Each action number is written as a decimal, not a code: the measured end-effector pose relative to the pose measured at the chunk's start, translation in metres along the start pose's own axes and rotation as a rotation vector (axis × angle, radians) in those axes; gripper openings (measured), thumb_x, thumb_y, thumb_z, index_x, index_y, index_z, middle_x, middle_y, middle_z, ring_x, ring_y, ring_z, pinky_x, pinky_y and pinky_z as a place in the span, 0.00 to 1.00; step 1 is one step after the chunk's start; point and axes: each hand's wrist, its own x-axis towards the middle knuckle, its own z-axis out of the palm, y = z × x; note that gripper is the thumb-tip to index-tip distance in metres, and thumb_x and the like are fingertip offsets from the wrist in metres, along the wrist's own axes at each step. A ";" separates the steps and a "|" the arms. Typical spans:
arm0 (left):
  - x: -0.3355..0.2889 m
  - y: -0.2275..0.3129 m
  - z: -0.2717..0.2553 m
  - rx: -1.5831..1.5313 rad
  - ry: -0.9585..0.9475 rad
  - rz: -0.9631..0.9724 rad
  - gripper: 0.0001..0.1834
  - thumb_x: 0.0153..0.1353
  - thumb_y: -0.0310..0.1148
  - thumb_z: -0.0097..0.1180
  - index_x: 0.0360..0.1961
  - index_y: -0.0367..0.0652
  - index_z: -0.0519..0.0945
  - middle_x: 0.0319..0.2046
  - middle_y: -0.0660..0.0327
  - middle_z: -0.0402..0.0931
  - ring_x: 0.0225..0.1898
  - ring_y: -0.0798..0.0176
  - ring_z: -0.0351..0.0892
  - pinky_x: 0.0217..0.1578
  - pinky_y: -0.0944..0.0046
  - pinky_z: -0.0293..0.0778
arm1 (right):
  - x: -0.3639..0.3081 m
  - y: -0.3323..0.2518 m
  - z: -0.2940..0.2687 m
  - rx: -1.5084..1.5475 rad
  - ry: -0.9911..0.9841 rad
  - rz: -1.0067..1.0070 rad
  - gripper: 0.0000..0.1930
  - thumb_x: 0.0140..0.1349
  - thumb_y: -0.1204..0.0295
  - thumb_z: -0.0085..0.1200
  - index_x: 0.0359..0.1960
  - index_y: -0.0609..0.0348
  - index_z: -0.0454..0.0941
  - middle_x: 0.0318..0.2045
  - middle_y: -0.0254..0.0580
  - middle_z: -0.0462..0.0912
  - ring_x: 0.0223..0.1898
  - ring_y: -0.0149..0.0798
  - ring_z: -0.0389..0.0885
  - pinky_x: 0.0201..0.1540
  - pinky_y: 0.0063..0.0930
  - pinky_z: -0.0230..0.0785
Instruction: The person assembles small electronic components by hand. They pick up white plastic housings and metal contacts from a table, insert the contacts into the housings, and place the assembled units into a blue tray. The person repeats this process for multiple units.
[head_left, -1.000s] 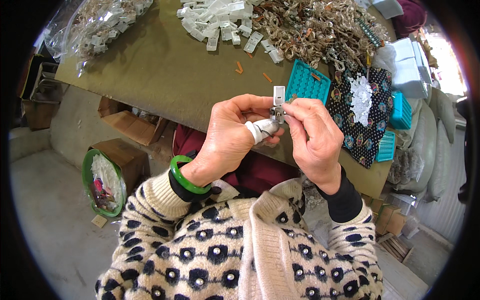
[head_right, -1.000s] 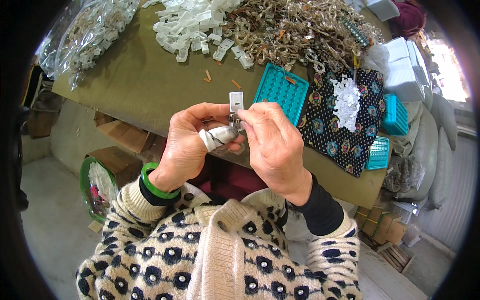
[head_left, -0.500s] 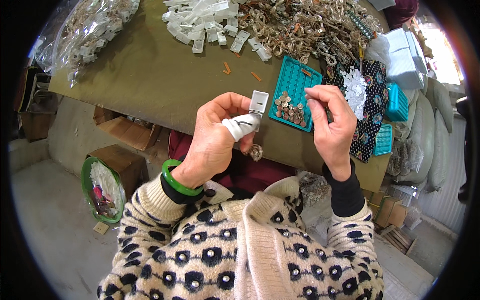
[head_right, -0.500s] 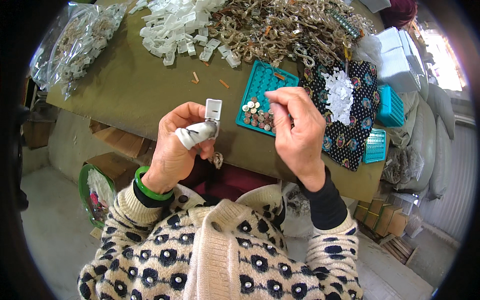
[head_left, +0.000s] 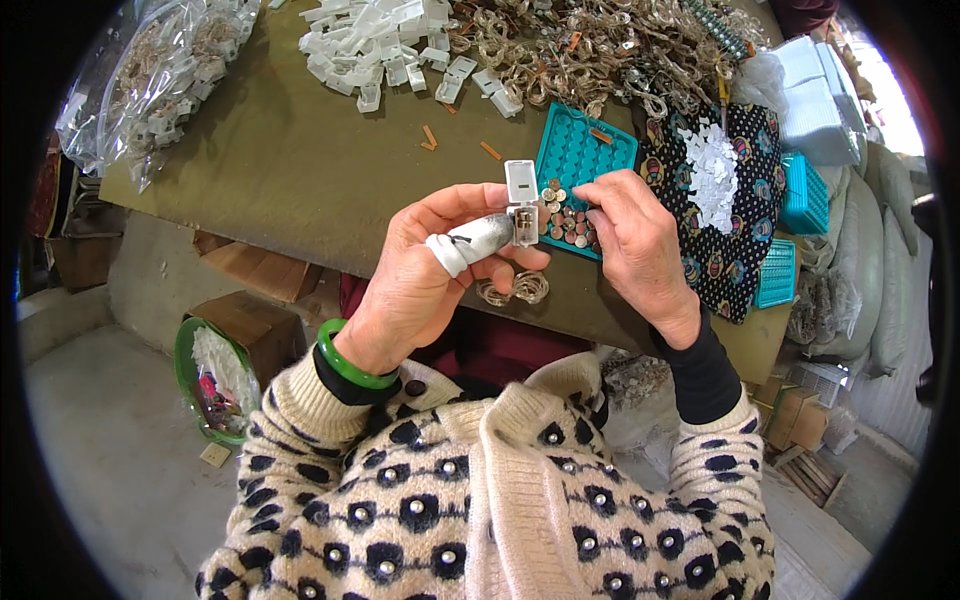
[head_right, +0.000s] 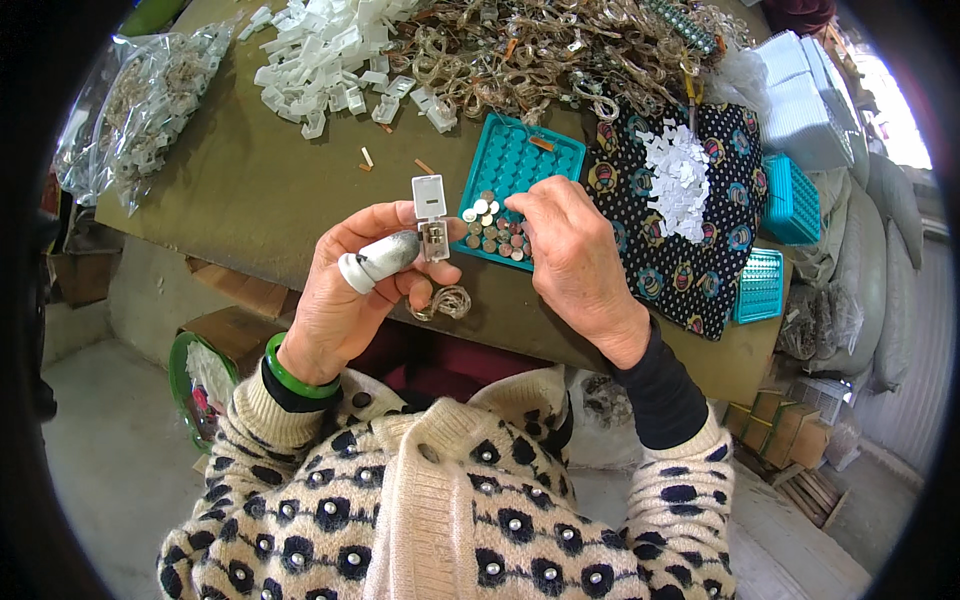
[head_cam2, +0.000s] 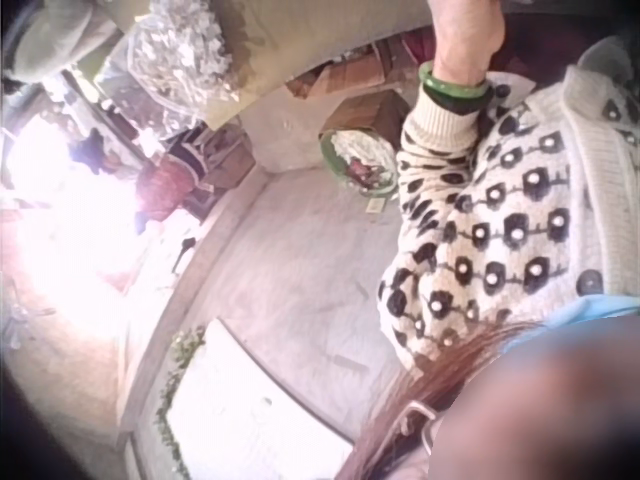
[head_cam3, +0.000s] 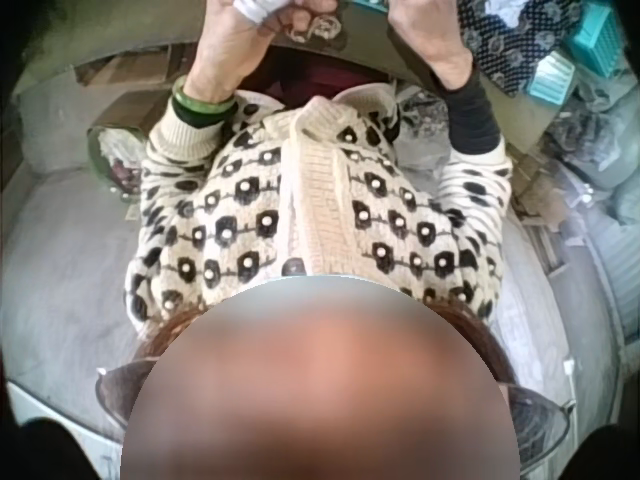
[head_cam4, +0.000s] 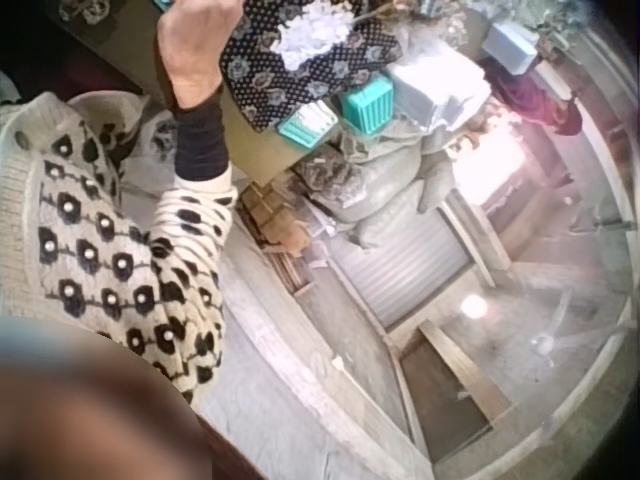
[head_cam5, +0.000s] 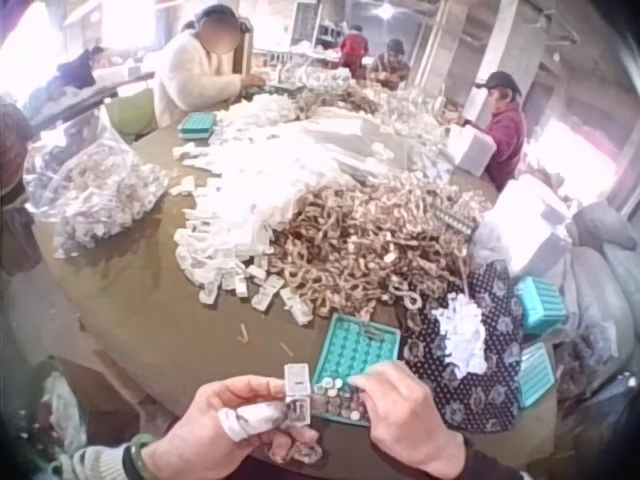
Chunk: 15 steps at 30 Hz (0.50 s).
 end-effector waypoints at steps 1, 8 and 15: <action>0.001 -0.001 0.000 -0.010 -0.006 -0.003 0.16 0.67 0.29 0.54 0.55 0.41 0.76 0.51 0.40 0.77 0.42 0.52 0.86 0.31 0.67 0.82 | 0.001 0.000 -0.001 0.016 -0.031 0.016 0.18 0.45 0.91 0.53 0.40 0.65 0.77 0.34 0.45 0.75 0.36 0.49 0.76 0.38 0.38 0.73; 0.005 -0.005 0.000 -0.086 0.014 -0.037 0.14 0.68 0.28 0.52 0.54 0.42 0.76 0.50 0.41 0.78 0.43 0.52 0.85 0.30 0.68 0.82 | 0.005 -0.021 -0.003 0.315 0.122 0.229 0.10 0.58 0.88 0.53 0.40 0.65 0.79 0.36 0.43 0.78 0.36 0.36 0.80 0.37 0.26 0.74; 0.001 -0.004 0.000 -0.127 0.031 0.012 0.14 0.67 0.28 0.54 0.53 0.41 0.77 0.44 0.47 0.81 0.36 0.60 0.85 0.21 0.74 0.76 | 0.014 -0.057 0.015 0.357 0.361 0.083 0.10 0.58 0.86 0.57 0.40 0.62 0.80 0.36 0.43 0.79 0.34 0.36 0.78 0.35 0.24 0.73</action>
